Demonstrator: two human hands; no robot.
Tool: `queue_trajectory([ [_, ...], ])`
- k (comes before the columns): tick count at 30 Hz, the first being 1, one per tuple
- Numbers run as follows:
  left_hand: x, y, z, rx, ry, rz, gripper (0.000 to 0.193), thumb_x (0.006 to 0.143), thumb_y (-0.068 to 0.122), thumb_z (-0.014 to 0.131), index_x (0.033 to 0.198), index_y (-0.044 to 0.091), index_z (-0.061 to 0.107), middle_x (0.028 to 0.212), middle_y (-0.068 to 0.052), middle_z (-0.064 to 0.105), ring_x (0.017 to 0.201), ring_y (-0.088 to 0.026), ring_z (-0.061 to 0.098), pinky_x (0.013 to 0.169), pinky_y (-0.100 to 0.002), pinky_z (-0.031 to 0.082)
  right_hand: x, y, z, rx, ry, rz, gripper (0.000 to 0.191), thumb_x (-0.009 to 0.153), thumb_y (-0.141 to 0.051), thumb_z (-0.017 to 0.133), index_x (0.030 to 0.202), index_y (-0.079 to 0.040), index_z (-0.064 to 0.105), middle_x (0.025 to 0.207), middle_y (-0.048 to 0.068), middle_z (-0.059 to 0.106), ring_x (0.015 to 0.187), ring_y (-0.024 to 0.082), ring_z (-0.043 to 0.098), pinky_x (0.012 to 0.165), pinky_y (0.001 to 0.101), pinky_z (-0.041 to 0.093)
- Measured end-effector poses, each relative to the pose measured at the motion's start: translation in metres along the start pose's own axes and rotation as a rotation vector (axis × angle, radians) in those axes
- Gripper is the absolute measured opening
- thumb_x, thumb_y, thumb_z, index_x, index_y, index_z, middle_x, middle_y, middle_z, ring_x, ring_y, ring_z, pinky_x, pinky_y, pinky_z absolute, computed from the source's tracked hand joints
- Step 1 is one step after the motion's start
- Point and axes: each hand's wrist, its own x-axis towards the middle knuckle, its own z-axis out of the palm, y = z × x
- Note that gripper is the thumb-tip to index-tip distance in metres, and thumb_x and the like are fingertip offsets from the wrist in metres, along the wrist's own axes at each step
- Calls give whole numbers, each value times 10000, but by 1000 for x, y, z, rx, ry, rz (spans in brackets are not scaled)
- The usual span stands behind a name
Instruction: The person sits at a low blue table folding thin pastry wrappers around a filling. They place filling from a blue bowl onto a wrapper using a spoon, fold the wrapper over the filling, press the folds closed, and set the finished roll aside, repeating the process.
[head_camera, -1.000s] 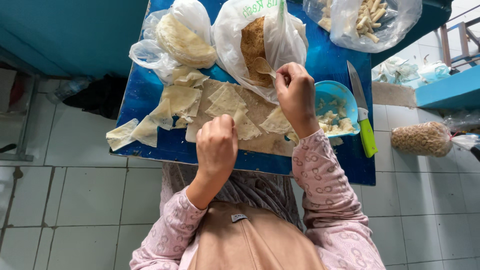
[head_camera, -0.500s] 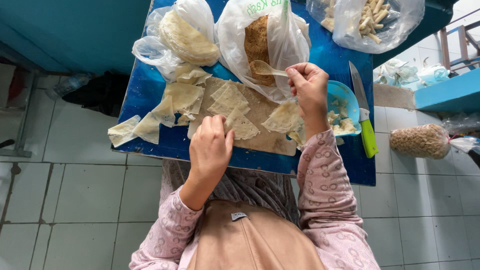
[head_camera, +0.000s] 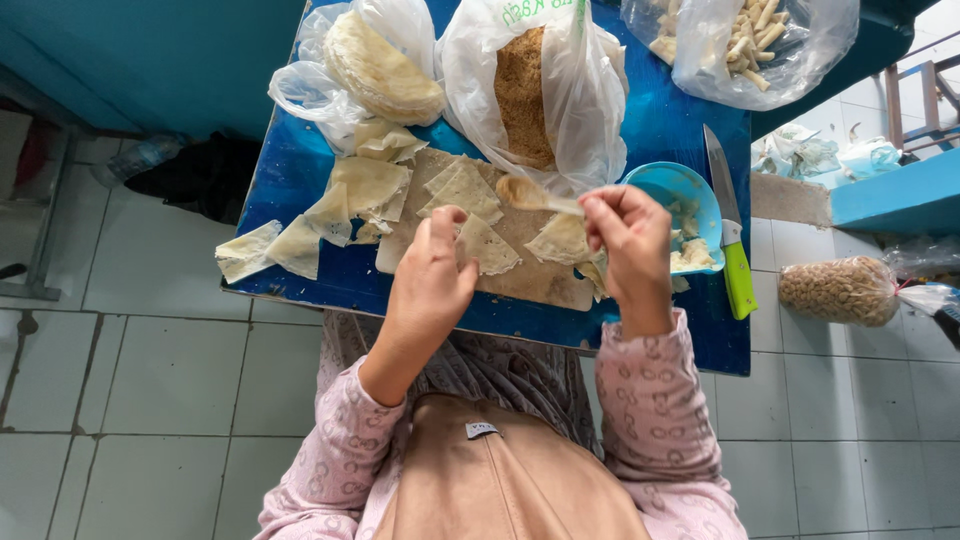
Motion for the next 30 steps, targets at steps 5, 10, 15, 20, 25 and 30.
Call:
queue_trajectory([
  [5, -2, -3, -10, -89, 0, -162, 495, 913, 18, 675, 1362, 34, 466, 919, -132, 674, 788, -264, 700, 714, -365, 566, -49, -6, 17, -161, -25, 3, 101, 1005, -43, 657, 1050, 39, 694, 826, -4, 642, 705, 36, 558, 627, 194, 433],
  [10, -8, -5, -7, -142, 39, -145, 526, 912, -26, 667, 1386, 31, 445, 922, -117, 680, 787, -223, 708, 714, -336, 579, -79, -19, 40, -693, -142, -554, 99, 984, 10, 668, 1082, 28, 670, 933, 110, 668, 835, 225, 656, 736, 313, 537],
  [15, -13, -11, 0, -187, 77, -119, 587, 919, -31, 668, 1440, 38, 406, 909, -104, 678, 771, -210, 709, 702, -315, 579, -86, -29, 39, -1011, -445, -995, 334, 882, 28, 687, 1207, 58, 616, 1013, 138, 638, 888, 313, 658, 801, 426, 552],
  [20, -16, -15, 9, -251, 113, -9, 598, 944, -33, 656, 1475, 47, 394, 944, -113, 673, 806, -216, 710, 731, -311, 583, -83, -24, 35, -1085, -401, -1163, 344, 922, 11, 745, 1237, 45, 611, 1033, 134, 638, 887, 270, 648, 793, 415, 551],
  [25, -17, -11, 14, -139, 93, 19, 482, 999, 1, 645, 1446, 42, 467, 967, -109, 696, 831, -269, 707, 737, -353, 553, -21, -29, 48, -1110, -55, -1160, 227, 1013, 43, 707, 1226, 10, 634, 1108, 152, 622, 1003, 318, 635, 864, 436, 527],
  [30, -11, -7, 10, -24, 140, 126, 282, 932, 20, 690, 1200, 23, 601, 1030, -151, 622, 901, -336, 664, 772, -414, 542, -5, -32, 65, -1297, 47, -1023, 265, 955, -40, 683, 1213, 12, 654, 1255, 202, 649, 1172, 353, 613, 994, 458, 459],
])
